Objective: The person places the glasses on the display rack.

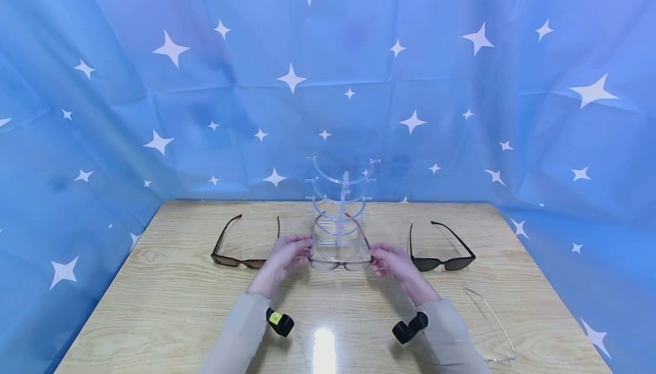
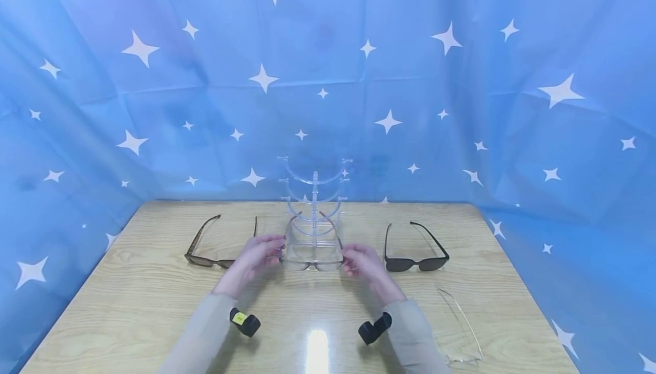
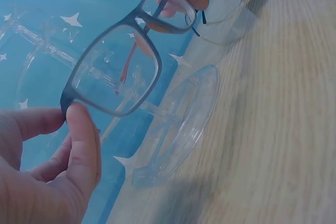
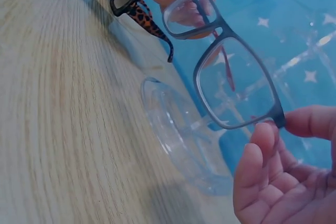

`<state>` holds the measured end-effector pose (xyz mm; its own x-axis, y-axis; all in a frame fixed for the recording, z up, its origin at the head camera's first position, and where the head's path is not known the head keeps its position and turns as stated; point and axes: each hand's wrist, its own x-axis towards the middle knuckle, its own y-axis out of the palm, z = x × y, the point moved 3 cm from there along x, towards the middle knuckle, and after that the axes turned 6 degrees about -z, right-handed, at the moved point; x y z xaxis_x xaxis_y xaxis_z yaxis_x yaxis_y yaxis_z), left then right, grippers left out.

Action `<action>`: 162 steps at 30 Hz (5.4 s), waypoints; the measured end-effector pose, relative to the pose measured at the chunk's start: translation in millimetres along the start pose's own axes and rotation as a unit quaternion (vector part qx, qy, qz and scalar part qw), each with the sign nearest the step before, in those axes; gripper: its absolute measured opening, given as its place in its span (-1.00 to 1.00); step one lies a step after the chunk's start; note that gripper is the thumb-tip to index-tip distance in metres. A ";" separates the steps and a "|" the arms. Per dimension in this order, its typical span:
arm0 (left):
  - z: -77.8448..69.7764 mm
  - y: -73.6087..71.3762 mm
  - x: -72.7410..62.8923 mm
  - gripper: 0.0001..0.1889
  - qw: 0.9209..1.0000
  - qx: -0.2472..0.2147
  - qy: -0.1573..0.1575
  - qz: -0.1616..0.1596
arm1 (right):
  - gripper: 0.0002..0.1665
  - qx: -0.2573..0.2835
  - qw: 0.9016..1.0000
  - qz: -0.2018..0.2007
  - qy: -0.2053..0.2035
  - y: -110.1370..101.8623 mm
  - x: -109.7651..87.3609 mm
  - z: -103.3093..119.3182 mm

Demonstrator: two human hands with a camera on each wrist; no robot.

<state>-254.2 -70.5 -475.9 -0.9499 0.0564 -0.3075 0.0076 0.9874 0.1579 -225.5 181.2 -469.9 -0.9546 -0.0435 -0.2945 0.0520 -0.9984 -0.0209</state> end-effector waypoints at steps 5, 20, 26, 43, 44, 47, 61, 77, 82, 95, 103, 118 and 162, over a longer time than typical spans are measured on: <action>-4.5 1.8 7.4 -0.64 1.000 0.000 0.006 -0.023 | -0.57 0.006 1.000 -0.010 0.015 2.0 10.7 -1.9; -15.4 7.3 33.3 -0.71 0.996 -0.003 0.001 -0.084 | -0.51 -0.013 1.000 -0.026 0.010 -2.7 41.1 15.3; -15.1 8.0 38.0 -0.72 0.995 -0.016 0.010 -0.102 | -0.50 -0.008 0.999 -0.035 0.015 -3.1 51.2 16.7; -8.5 11.5 44.7 -0.74 0.990 -0.029 0.017 -0.134 | -0.54 0.007 0.998 -0.057 0.016 -1.4 62.4 8.3; -8.4 11.7 44.8 -0.74 0.990 -0.028 0.017 -0.136 | -0.54 0.006 0.998 -0.057 0.016 -1.3 62.6 7.8; -7.6 11.6 45.2 -0.75 0.989 -0.026 0.016 -0.142 | -0.55 0.004 0.998 -0.057 0.014 -0.6 62.9 6.8; -6.1 12.2 45.0 -0.72 0.990 -0.015 0.022 -0.140 | -0.57 0.016 0.998 -0.055 0.007 -0.7 60.8 5.1; -12.6 1.3 41.0 -0.68 0.984 0.000 0.058 -0.168 | -0.60 0.003 0.996 -0.088 0.002 -4.9 46.9 11.3; -15.0 -3.9 34.2 -0.68 0.986 0.005 0.064 -0.155 | -0.63 0.002 0.996 -0.087 -0.008 -4.2 37.7 13.0; -14.7 -21.7 7.4 -0.68 0.989 0.041 0.073 -0.119 | -0.72 0.001 0.998 -0.060 -0.026 15.5 7.0 19.6; -13.2 -34.1 -7.9 -0.70 0.988 0.049 0.083 -0.117 | -0.68 -0.010 0.999 -0.025 -0.037 33.2 -2.2 15.0; -7.9 -70.0 -38.5 -0.69 0.984 0.073 0.103 -0.130 | -0.71 -0.006 0.998 0.042 -0.054 71.5 -12.2 15.4; -15.3 -200.5 -40.3 -0.66 0.962 0.055 0.074 -0.257 | -0.51 0.064 0.993 0.095 -0.021 169.6 30.5 -6.7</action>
<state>-222.2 -273.1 -480.7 -0.8705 -0.4576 -0.1812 -0.4503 0.8891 -0.0819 -243.8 10.8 -488.8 -0.9428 -0.2302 -0.2411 0.1971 -0.9683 0.1535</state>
